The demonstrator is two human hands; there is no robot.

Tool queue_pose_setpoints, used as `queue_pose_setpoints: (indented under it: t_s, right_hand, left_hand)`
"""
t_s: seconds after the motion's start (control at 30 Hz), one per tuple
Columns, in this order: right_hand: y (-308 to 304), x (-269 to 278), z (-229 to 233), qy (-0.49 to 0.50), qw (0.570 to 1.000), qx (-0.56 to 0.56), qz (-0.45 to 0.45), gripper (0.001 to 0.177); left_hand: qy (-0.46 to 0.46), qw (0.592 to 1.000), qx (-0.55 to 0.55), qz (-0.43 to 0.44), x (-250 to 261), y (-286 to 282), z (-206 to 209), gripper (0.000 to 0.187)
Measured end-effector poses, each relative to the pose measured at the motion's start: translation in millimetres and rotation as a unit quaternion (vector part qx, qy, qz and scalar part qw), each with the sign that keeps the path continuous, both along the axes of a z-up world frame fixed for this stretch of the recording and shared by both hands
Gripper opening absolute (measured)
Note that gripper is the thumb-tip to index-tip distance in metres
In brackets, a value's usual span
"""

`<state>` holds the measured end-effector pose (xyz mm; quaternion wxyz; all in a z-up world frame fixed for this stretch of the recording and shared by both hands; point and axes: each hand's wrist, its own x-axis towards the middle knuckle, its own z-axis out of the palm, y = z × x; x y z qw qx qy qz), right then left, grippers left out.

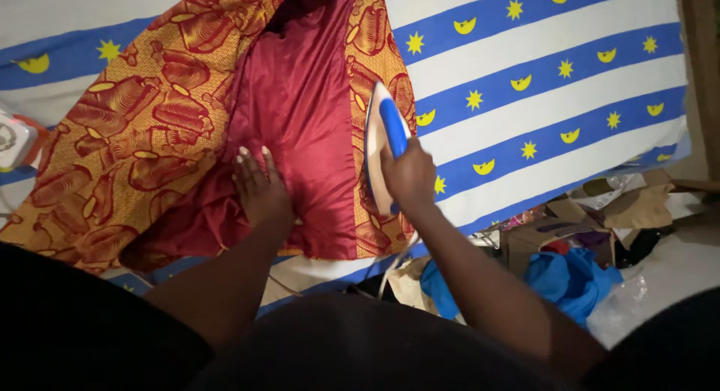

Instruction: The person irons a red and gold patterned garment laid on a bed. They repeatedly smooth the fabric with their hands and move the iron over different sections, occasionally lifting and repositioning the garment to access new areas.

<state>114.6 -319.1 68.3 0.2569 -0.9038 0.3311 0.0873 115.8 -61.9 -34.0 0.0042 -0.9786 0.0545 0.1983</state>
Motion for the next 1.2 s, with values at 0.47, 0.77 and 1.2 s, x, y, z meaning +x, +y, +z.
queue_pose_setpoints:
  t_s: [0.47,0.77,1.2]
  right_hand:
    - [-14.3,122.8,-5.0,-0.002,0.998,0.069,-0.014,0.043]
    - [7.3,47.6,-9.8,0.028,0.999,-0.026,0.038,0.045]
    - [-12.2,176.7,-12.2,-0.01,0.998,0.067,-0.017,0.042]
  left_hand:
    - [0.061,0.998,-0.019,0.015,14.2,-5.4,36.3,0.15]
    - [0.043,0.998,-0.043,0.017,7.2,0.8,22.8,0.114]
    - [-0.056,0.996,-0.066,0.013,7.2,3.8,13.8,0.084]
